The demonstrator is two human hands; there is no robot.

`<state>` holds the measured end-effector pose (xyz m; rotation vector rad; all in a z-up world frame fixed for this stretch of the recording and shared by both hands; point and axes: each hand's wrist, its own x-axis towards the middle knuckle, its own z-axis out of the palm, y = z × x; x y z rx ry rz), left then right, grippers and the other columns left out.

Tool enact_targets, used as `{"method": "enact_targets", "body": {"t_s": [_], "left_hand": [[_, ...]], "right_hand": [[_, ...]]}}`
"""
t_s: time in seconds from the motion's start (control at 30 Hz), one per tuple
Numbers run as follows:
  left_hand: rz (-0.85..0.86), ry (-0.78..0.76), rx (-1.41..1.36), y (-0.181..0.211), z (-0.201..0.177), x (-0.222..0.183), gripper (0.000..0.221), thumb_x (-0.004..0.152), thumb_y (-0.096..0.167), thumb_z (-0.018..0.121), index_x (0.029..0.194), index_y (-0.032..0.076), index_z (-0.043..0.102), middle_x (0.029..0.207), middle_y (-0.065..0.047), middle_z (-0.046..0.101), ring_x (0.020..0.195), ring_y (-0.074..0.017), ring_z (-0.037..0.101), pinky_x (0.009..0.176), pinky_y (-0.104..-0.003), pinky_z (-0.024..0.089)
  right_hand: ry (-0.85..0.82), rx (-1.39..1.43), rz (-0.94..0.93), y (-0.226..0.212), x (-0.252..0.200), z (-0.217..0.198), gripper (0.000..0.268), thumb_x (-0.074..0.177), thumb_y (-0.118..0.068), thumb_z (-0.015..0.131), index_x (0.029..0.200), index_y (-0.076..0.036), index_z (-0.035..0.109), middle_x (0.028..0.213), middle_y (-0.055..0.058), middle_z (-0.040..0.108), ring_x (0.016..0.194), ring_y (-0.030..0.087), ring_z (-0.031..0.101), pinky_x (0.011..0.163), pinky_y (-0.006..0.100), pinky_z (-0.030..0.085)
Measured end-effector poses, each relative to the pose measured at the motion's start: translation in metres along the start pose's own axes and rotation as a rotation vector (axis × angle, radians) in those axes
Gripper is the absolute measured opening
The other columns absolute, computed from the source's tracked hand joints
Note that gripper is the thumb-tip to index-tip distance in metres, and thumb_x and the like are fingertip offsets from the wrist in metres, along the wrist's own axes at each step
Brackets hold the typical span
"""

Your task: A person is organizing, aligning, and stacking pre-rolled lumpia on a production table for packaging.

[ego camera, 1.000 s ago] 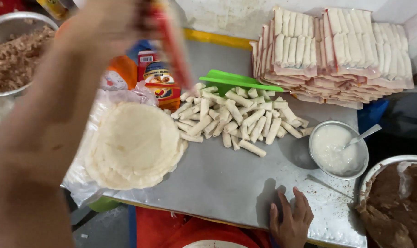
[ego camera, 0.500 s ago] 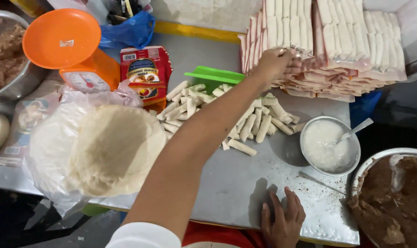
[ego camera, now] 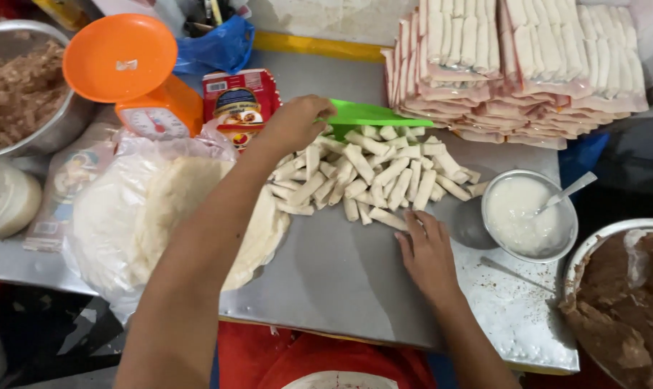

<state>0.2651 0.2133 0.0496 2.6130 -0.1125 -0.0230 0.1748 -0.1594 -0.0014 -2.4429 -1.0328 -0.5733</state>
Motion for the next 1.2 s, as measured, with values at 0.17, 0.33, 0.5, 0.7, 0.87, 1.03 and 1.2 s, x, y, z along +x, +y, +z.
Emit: {"method": "enact_targets", "body": {"t_s": [0.17,0.33,0.5,0.7,0.87,1.03,1.2], "left_hand": [[0.274,0.544,0.566,-0.045,0.070,0.001,0.018,0.085,0.026,0.076,0.101,0.029,0.067,0.085,0.009,0.059,0.073,-0.0149,0.070,0.067,-0.033,0.054],[0.117,0.299,-0.033,0.092,0.038,-0.133,0.024,0.091,0.021,0.059,0.110,0.011,0.069,0.097,-0.012,0.066,0.091,-0.0293,0.060,0.076,-0.044,0.046],[0.458,0.337,0.067,0.112,0.108,-0.242,0.035,0.087,-0.007,0.073,0.122,-0.003,0.069,0.101,-0.012,0.062,0.085,-0.0245,0.055,0.070,-0.037,0.051],[0.322,0.516,-0.036,0.070,0.098,-0.207,0.029,0.098,0.031,0.072,0.119,0.010,0.070,0.111,-0.011,0.067,0.100,-0.0310,0.067,0.084,-0.042,0.059],[-0.073,0.426,0.065,0.017,0.112,-0.154,0.053,0.088,0.007,0.072,0.139,0.009,0.059,0.132,-0.019,0.057,0.113,-0.0416,0.056,0.094,-0.052,0.052],[-0.088,0.465,-0.286,0.051,0.086,-0.194,0.037,0.098,0.010,0.063,0.135,0.007,0.063,0.126,-0.015,0.070,0.114,-0.0340,0.066,0.097,-0.045,0.051],[0.143,0.139,-0.326,0.099,0.114,-0.247,0.038,0.094,0.003,0.062,0.131,0.003,0.068,0.123,-0.027,0.071,0.106,-0.0424,0.070,0.095,-0.048,0.054]], "right_hand": [[-0.199,0.205,0.263,0.015,-0.019,0.012,0.032,0.084,-0.020,0.082,0.114,-0.010,0.076,0.098,0.008,0.068,0.092,0.030,0.072,0.077,0.039,0.061],[-0.195,0.390,0.618,0.018,-0.038,-0.093,0.034,0.091,-0.016,0.076,0.123,-0.005,0.074,0.113,0.010,0.072,0.095,0.019,0.067,0.088,0.030,0.054],[0.038,0.428,0.638,-0.003,-0.039,-0.129,0.031,0.092,0.000,0.076,0.122,0.006,0.071,0.111,0.014,0.070,0.096,0.017,0.063,0.081,0.028,0.053],[-0.189,0.623,0.274,-0.045,-0.039,-0.034,0.035,0.087,-0.010,0.077,0.122,-0.013,0.076,0.111,0.003,0.068,0.101,0.016,0.066,0.091,0.026,0.055],[-0.607,0.715,0.050,-0.084,-0.028,-0.011,0.046,0.100,0.000,0.053,0.145,-0.007,0.057,0.114,0.004,0.055,0.096,0.018,0.059,0.080,0.029,0.049],[-0.562,0.906,0.070,-0.062,-0.045,0.013,0.038,0.095,0.004,0.059,0.128,-0.011,0.071,0.108,0.005,0.062,0.086,0.017,0.057,0.067,0.027,0.046],[-0.560,0.861,-0.047,-0.054,-0.040,0.012,0.041,0.086,0.000,0.072,0.122,-0.019,0.077,0.102,0.000,0.065,0.095,0.018,0.061,0.096,0.038,0.037]]}}
